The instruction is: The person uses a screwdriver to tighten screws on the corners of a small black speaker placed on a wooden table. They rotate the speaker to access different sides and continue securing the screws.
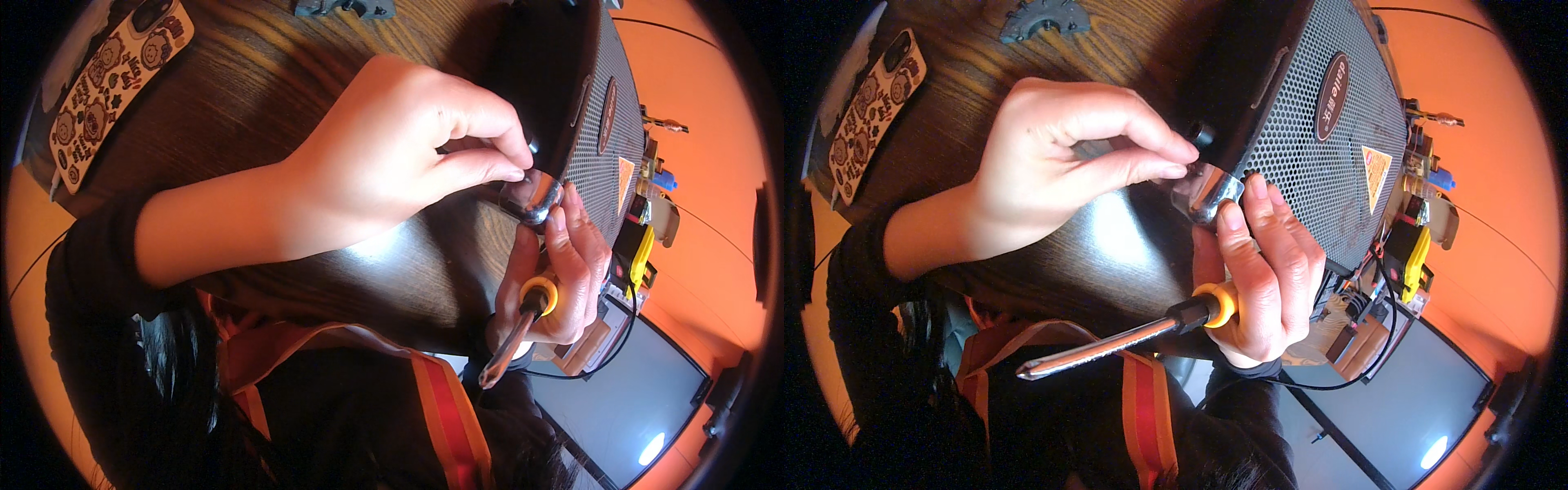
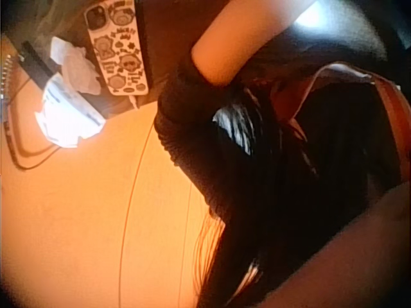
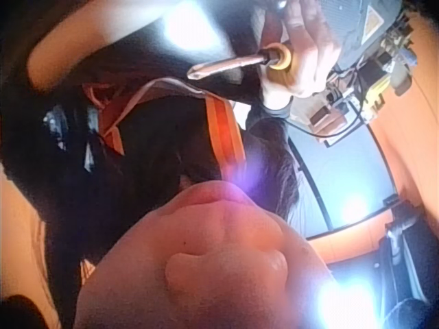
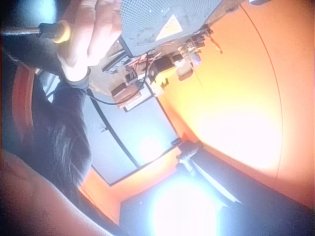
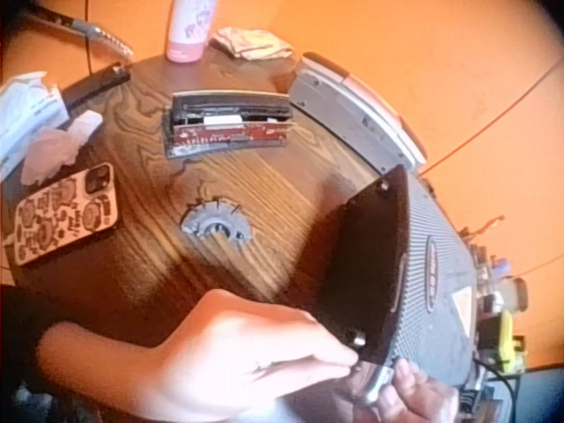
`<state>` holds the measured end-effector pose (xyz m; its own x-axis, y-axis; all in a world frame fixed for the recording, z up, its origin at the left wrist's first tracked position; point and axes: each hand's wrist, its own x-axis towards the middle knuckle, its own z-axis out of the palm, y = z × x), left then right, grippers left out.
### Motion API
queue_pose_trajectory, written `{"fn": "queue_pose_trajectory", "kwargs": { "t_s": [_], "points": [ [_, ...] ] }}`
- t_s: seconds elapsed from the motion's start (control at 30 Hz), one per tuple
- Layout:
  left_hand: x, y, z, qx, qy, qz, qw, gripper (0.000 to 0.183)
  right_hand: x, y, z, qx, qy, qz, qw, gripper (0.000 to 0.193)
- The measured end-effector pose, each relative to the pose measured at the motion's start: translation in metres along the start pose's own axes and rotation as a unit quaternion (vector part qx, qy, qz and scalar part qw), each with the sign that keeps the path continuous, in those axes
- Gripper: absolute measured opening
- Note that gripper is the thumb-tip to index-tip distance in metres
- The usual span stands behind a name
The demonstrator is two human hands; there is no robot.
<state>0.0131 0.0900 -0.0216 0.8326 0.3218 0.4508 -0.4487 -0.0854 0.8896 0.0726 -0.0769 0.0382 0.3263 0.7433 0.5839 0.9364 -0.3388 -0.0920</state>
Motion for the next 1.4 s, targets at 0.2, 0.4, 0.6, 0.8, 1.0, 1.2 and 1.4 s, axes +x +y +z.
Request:
{"fn": "queue_pose_trajectory", "kwargs": {
  "t_s": [0.2, 0.4, 0.6, 0.8, 1.0, 1.2, 1.4],
  "points": [
    [0.000, 0.000, 0.005, -0.052, 0.000, -0.056, 0.997, 0.010, 0.000, 0.001, 0.000, -0.008, 0.000, -0.003, 1.000, 0.027],
    [0.000, -0.001, 0.005, -0.050, -0.002, -0.061, 0.997, 0.009, -0.001, 0.002, 0.000, 0.000, -0.001, 0.000, 1.000, 0.028],
    [-0.001, 0.002, 0.006, -0.002, 0.011, -0.047, 0.999, 0.009, -0.001, -0.009, 0.002, -0.047, -0.005, 0.044, 0.998, 0.039],
    [0.001, 0.001, 0.006, 0.034, 0.010, -0.001, 0.999, 0.009, 0.004, -0.004, -0.005, -0.053, -0.026, 0.053, 0.997, 0.039],
    [0.001, 0.000, 0.002, 0.067, 0.004, 0.058, 0.996, 0.012, -0.004, 0.000, -0.005, 0.019, -0.054, 0.097, 0.994, 0.041],
    [-0.001, 0.006, 0.001, 0.059, -0.014, -0.015, 0.998, 0.012, -0.004, 0.004, -0.004, 0.015, -0.053, 0.070, 0.996, 0.042],
    [-0.001, 0.005, 0.002, 0.056, -0.010, 0.007, 0.998, 0.010, -0.004, 0.006, -0.004, 0.003, -0.055, 0.058, 0.997, 0.042]
  ]
}}
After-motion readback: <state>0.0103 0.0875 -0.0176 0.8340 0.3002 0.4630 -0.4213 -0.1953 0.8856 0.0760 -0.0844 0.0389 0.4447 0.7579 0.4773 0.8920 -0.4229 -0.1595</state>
